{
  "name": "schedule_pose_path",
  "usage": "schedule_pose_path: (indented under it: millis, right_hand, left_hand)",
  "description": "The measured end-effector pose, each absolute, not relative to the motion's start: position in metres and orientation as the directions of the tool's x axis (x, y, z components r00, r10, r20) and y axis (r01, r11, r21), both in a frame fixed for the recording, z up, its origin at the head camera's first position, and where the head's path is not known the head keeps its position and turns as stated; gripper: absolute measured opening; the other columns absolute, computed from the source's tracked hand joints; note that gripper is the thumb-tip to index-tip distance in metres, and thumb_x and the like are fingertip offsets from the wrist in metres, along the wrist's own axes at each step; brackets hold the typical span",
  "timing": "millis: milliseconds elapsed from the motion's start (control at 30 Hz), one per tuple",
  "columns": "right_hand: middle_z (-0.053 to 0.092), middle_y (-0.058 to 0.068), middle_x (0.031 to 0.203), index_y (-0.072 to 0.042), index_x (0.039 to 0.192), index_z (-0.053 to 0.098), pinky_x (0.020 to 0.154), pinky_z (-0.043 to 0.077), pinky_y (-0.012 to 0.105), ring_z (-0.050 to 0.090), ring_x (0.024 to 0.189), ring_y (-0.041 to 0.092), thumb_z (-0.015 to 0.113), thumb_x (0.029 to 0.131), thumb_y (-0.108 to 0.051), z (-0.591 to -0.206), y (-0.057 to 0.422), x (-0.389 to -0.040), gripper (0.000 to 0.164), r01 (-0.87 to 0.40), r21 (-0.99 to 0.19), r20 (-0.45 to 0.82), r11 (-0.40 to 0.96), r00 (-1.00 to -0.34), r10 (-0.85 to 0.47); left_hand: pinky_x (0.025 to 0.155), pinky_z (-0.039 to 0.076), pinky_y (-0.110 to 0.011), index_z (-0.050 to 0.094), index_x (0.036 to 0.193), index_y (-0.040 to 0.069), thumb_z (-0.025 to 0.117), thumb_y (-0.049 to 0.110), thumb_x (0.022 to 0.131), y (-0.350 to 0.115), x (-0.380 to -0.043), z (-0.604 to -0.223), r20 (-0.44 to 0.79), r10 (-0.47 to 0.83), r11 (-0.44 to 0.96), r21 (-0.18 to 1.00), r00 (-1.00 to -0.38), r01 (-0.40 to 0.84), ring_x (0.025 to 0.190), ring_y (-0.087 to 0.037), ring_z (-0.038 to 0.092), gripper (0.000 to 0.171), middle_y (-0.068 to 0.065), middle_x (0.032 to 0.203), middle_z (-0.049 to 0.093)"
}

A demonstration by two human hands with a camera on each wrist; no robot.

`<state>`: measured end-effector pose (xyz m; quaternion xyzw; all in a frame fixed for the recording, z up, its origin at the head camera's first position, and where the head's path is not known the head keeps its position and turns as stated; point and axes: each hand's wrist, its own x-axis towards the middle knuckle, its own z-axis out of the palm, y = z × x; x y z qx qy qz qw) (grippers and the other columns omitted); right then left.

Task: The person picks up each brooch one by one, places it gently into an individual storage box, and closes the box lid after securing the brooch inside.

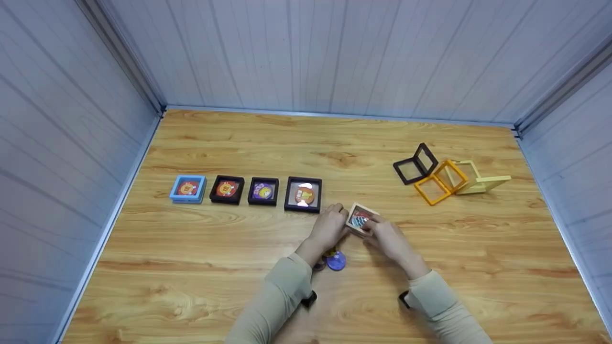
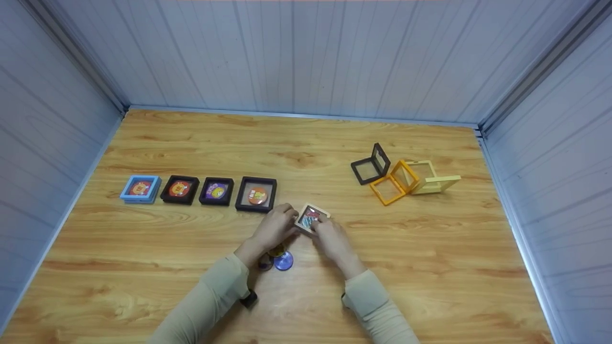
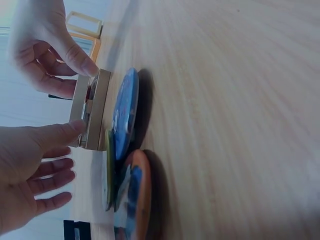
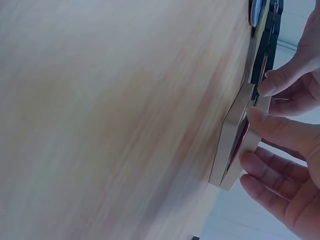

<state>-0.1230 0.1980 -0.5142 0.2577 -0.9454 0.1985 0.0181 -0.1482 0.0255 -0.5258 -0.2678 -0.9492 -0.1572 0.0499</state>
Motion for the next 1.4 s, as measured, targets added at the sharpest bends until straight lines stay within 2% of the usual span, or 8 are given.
schedule_pose_path:
  millis: [233, 467, 767, 867, 1000, 1167, 1400]
  right_hand:
    - [0.058, 0.008, 0.088, -0.003, 0.082, 0.064, 0.06, 0.047, 0.032, 0.056, 0.07, 0.017, 0.073, 0.069, -0.003, -0.515, 0.199, -0.123, 0.016, -0.481, -0.382, 0.128, 0.789, -0.873, -0.47]
    - [0.059, 0.011, 0.093, -0.002, 0.084, 0.065, 0.064, 0.048, 0.034, 0.059, 0.077, 0.021, 0.071, 0.072, -0.006, -0.513, 0.199, -0.123, 0.014, -0.476, -0.398, 0.135, 0.784, -0.876, -0.463]
    - [0.06, 0.014, 0.096, -0.001, 0.09, 0.064, 0.069, 0.049, 0.038, 0.06, 0.081, 0.027, 0.069, 0.074, -0.006, -0.513, 0.204, -0.125, 0.018, -0.478, -0.406, 0.152, 0.779, -0.876, -0.458]
    - [0.059, 0.011, 0.089, -0.001, 0.09, 0.064, 0.066, 0.049, 0.036, 0.06, 0.077, 0.024, 0.068, 0.075, -0.005, -0.511, 0.208, -0.128, 0.016, -0.482, -0.393, 0.164, 0.783, -0.875, -0.456]
    - [0.058, 0.009, 0.082, 0.0, 0.088, 0.064, 0.062, 0.049, 0.034, 0.058, 0.07, 0.022, 0.067, 0.075, -0.005, -0.508, 0.215, -0.134, 0.015, -0.495, -0.348, 0.201, 0.796, -0.869, -0.453]
    - [0.059, 0.014, 0.086, 0.003, 0.092, 0.063, 0.063, 0.049, 0.038, 0.059, 0.072, 0.028, 0.067, 0.076, -0.007, -0.502, 0.227, -0.144, 0.019, -0.423, -0.339, 0.209, 0.84, -0.905, -0.371]
    - [0.059, 0.023, 0.09, 0.008, 0.098, 0.059, 0.063, 0.048, 0.043, 0.058, 0.076, 0.035, 0.065, 0.078, -0.006, -0.491, 0.248, -0.161, 0.026, -0.313, -0.336, 0.257, 0.888, -0.938, -0.233]
  left_hand:
    - [0.074, 0.043, -0.03, 0.064, 0.092, 0.008, 0.059, 0.014, 0.08, 0.027, -0.147, -0.524, 0.261, 0.576, 0.751, 0.205, -0.774, 0.628, 0.087, -0.016, 0.052, 0.014, -0.002, 0.093, 0.055]
    - [0.072, 0.042, -0.028, 0.067, 0.095, 0.013, 0.055, 0.013, 0.084, 0.032, -0.146, -0.523, 0.209, 0.66, 0.716, 0.116, -0.721, 0.689, 0.09, -0.015, 0.051, 0.017, 0.0, 0.097, 0.058]
    - [0.071, 0.042, -0.028, 0.069, 0.092, 0.013, 0.056, 0.012, 0.082, 0.033, -0.148, -0.526, 0.222, 0.664, 0.72, 0.07, -0.715, 0.69, 0.089, -0.016, 0.053, 0.017, 0.0, 0.101, 0.06]
    - [0.075, 0.043, -0.029, 0.069, 0.091, 0.012, 0.056, 0.01, 0.081, 0.031, -0.15, -0.528, 0.218, 0.656, 0.727, 0.075, -0.723, 0.683, 0.092, -0.017, 0.053, 0.017, -0.002, 0.104, 0.06]
    - [0.072, 0.044, -0.03, 0.069, 0.088, 0.012, 0.055, 0.009, 0.082, 0.027, -0.153, -0.529, 0.226, 0.652, 0.731, 0.069, -0.724, 0.679, 0.09, -0.017, 0.052, 0.016, -0.002, 0.103, 0.06]
    - [0.067, 0.043, -0.029, 0.069, 0.084, 0.011, 0.055, 0.008, 0.081, 0.021, -0.158, -0.53, 0.249, 0.649, 0.731, 0.06, -0.719, 0.68, 0.086, -0.017, 0.052, 0.015, -0.002, 0.099, 0.06]
    - [0.071, 0.045, -0.031, 0.07, 0.085, 0.01, 0.055, 0.005, 0.081, 0.017, -0.162, -0.529, 0.253, 0.629, 0.747, 0.063, -0.735, 0.662, 0.087, -0.019, 0.054, 0.016, -0.004, 0.099, 0.061]
